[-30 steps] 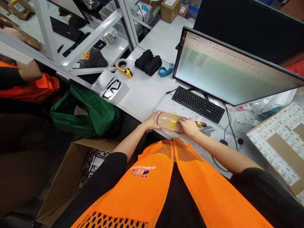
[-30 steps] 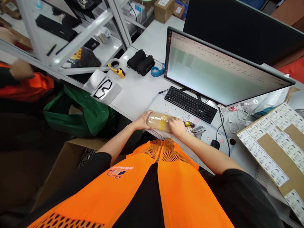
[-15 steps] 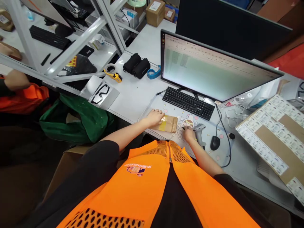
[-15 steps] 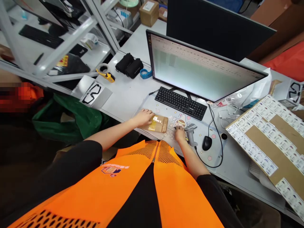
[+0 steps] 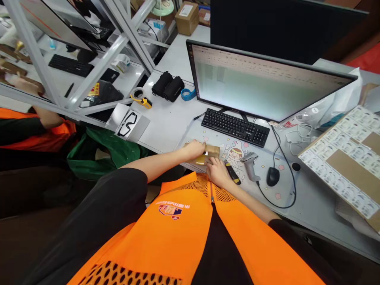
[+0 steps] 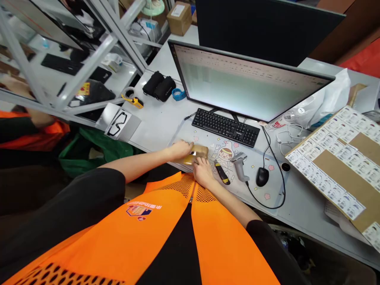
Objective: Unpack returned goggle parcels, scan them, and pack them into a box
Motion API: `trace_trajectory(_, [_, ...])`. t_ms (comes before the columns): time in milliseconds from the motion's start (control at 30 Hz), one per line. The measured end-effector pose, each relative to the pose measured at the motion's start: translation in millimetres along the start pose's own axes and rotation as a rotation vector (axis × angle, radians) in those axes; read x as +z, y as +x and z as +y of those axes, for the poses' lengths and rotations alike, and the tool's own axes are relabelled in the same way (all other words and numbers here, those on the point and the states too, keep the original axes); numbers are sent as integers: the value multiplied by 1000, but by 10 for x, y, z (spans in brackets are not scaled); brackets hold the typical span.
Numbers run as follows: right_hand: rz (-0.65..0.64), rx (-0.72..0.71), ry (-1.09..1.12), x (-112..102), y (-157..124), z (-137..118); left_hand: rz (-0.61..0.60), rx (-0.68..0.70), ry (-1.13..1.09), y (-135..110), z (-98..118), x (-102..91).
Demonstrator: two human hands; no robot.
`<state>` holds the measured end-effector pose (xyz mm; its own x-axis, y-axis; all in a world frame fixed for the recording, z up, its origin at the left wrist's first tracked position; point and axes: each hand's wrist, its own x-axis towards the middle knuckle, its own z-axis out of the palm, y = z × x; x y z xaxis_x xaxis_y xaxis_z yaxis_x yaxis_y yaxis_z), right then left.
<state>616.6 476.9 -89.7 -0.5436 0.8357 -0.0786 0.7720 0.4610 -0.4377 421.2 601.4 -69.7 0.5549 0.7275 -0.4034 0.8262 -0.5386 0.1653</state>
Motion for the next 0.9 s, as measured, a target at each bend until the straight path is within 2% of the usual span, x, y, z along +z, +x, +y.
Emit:
trace_trajectory(133, [-40, 12, -41, -61, 131, 74, -171, -15, -304, 236, -519, -334])
trace_trajectory(233, [-101, 35, -93, -159, 294, 39, -149, -116, -392, 347, -715, -418])
trace_trajectory(300, [-54, 19, -136, -196, 319, -20, -96, -158, -370, 353, -735, -374])
trace_trajectory(400, [30, -98, -101, -171, 175, -70, -33, -210, -345, 294, -698, -247])
trace_trajectory(467, [-21, -163, 25, -137, 35, -32, 55, -239, -317, 229, -650, -175])
trace_trajectory(567, [-132, -162, 246, -150, -34, 113, 308, -251, -207, 96, -514, -121])
trace_trajectory(633, [-142, -138, 287, -223, 69, 215, 423, -169, -117, -25, -386, -104])
trace_trajectory(667, [-153, -131, 256, -274, 154, 254, 427, -85, -83, -94, -325, -93])
trace_trajectory(733, [-235, -146, 128, -394, 340, 297, 334, 136, -34, -237, -242, -59])
trace_trajectory(800, [-347, -204, -18, -508, 487, 303, 176, 331, 15, -370, -245, -17])
trace_trajectory(867, [-378, -271, -136, -590, 557, 298, 46, 430, 75, -483, -330, 13])
trace_trajectory(900, [-351, -292, -179, -616, 564, 307, 23, 440, 101, -532, -394, 19])
